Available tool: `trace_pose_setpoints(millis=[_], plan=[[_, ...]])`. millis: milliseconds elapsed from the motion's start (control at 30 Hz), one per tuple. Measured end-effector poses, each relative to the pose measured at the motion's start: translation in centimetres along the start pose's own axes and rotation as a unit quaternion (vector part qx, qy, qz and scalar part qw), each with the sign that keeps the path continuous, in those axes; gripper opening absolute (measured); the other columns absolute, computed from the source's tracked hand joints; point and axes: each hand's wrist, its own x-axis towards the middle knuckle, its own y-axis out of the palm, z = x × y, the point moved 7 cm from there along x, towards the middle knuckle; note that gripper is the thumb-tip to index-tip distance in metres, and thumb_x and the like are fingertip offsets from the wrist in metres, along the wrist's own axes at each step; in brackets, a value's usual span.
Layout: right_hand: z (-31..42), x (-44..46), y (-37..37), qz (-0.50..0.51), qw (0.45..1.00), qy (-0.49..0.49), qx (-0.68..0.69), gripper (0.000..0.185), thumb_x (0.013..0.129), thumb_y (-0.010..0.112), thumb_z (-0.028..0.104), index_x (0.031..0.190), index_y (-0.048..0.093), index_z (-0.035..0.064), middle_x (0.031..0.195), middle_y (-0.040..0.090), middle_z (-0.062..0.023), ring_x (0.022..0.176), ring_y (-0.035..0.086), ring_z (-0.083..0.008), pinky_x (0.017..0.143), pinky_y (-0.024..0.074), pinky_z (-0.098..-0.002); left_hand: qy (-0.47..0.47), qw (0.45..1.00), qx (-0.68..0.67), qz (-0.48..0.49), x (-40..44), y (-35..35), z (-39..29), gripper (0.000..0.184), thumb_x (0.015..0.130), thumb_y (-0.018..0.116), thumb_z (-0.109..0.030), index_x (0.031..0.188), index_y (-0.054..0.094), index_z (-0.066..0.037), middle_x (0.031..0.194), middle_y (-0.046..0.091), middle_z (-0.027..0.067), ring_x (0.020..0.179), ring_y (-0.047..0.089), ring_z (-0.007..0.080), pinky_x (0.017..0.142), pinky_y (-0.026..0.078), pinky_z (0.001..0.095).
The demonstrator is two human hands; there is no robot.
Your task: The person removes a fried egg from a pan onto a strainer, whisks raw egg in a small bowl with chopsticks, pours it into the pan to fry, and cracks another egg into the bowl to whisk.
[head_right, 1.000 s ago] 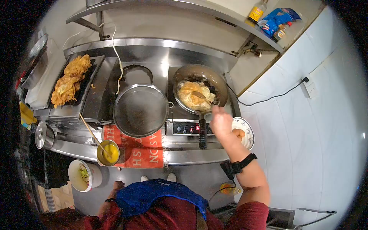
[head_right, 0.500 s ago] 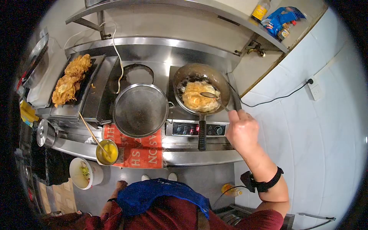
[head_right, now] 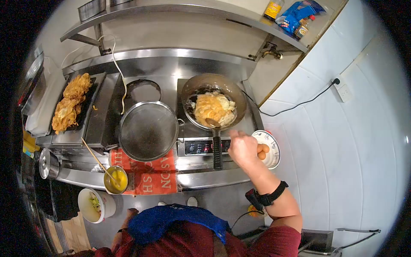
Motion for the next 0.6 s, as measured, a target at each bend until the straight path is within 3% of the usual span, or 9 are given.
trace_pose_setpoints(millis=[233, 467, 600], plan=[[-7.2, 0.7, 1.8, -0.054, 0.975, 0.212, -0.031, 0.011, 0.063, 0.053, 0.003, 0.072, 0.048, -0.0001, 0.056, 0.056, -0.0186, 0.053, 0.058, -0.034, 0.05, 0.0459, -0.0417, -0.008, 1.0, 0.017, 0.005, -0.4, -0.2, -0.1, 0.013, 0.074, 0.045, -0.006, 0.067, 0.053, 0.0, 0.056, 0.058, 0.0139, 0.043, 0.056, 0.0216, 0.037, 0.045, 0.0333], [-9.4, 4.0, 6.8, 0.043, 0.905, 0.418, 0.059, 0.019, 0.068, 0.055, 0.011, 0.081, 0.056, -0.0026, 0.085, 0.06, -0.0225, 0.083, 0.059, -0.0343, 0.072, 0.0475, -0.041, 0.013, 1.0, -0.001, -0.008, -2.3, -0.7, -3.6, 0.012, 0.074, 0.045, -0.006, 0.067, 0.053, 0.001, 0.056, 0.057, 0.0133, 0.042, 0.055, 0.02, 0.036, 0.043, 0.0316], [-10.9, 5.2, 9.2, -0.025, 0.869, 0.479, 0.122, 0.021, 0.067, 0.053, 0.01, 0.082, 0.059, -0.0021, 0.084, 0.06, -0.0211, 0.081, 0.058, -0.0365, 0.074, 0.0458, -0.0414, 0.022, 1.0, -0.01, -0.016, -2.9, -1.0, -3.8, 0.011, 0.074, 0.046, -0.006, 0.068, 0.054, 0.0, 0.056, 0.057, 0.0128, 0.041, 0.054, 0.019, 0.035, 0.043, 0.0307]])
